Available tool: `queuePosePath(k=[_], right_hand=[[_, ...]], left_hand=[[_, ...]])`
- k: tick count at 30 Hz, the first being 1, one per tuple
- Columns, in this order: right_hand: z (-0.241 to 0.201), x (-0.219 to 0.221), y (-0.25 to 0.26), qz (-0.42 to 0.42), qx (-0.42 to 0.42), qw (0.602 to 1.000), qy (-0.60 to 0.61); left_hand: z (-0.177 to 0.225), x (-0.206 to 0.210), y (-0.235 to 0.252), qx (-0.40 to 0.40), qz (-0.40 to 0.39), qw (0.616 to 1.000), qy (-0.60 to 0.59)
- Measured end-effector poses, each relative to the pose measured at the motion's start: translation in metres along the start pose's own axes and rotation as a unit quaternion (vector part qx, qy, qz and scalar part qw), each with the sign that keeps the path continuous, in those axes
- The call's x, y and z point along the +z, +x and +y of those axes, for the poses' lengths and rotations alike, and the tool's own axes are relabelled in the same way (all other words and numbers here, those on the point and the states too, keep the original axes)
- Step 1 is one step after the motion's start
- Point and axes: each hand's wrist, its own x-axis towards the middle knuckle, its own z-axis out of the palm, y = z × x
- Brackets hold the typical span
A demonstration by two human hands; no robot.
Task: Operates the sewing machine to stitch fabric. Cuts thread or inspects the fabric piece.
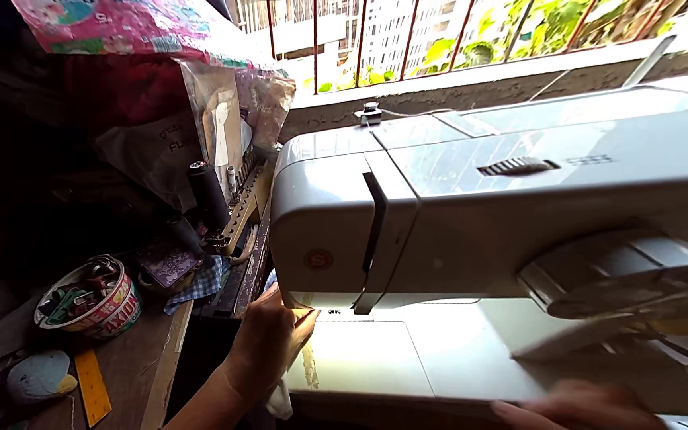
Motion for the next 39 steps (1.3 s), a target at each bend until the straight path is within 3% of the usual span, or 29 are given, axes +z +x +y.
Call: queuePosePath(k=[2, 5, 8, 12, 14, 15, 17, 19, 21, 26, 31, 35, 39], right_hand=[[-0.002, 0.009, 0.027, -0.052, 0.007, 0.999, -0.007], [0.008, 0.032, 0.067, -0.02, 0.043, 0.999, 0.017], [0.014, 0.045, 0.103, -0.053, 0.143, 0.988, 0.029], [0.031, 0.061, 0.124, -0.089, 0.036, 0.99, -0.103], [0.032, 0.067, 0.131, -0.121, 0.06, 0.988, -0.081], [0.024, 0.066, 0.138, -0.155, 0.088, 0.982, -0.068], [0.006, 0.063, 0.151, -0.248, 0.204, 0.946, -0.051], [0.009, 0.063, 0.152, -0.269, 0.271, 0.923, -0.05], [0.014, 0.062, 0.148, -0.269, 0.279, 0.92, -0.061], [0.022, 0.068, 0.14, -0.228, 0.294, 0.924, -0.087], [0.034, 0.071, 0.125, -0.102, 0.125, 0.963, -0.215], [0.029, 0.07, 0.127, -0.108, 0.176, 0.964, -0.167], [0.03, 0.069, 0.125, -0.089, 0.168, 0.978, -0.079]], left_hand=[[0.0, 0.002, 0.0, -0.007, 0.007, 1.0, 0.004], [-0.001, 0.006, -0.001, -0.025, 0.024, 0.999, -0.003], [-0.002, 0.008, -0.001, -0.039, 0.037, 0.998, -0.023], [-0.007, 0.006, 0.005, -0.039, 0.095, 0.993, -0.053], [-0.007, 0.0, 0.014, -0.066, 0.103, 0.991, -0.061], [-0.007, -0.005, 0.019, -0.099, 0.069, 0.99, -0.073], [-0.007, -0.019, 0.035, -0.185, -0.074, 0.975, -0.094], [-0.009, -0.029, 0.052, -0.242, -0.195, 0.944, -0.112], [-0.011, -0.03, 0.059, -0.28, -0.239, 0.915, -0.165], [-0.01, -0.017, 0.045, -0.29, -0.117, 0.921, -0.231], [-0.01, -0.013, 0.041, -0.31, -0.062, 0.913, -0.258], [-0.017, -0.004, 0.031, -0.227, 0.009, 0.956, -0.186], [-0.028, -0.011, 0.007, -0.225, 0.027, 0.954, -0.196]])
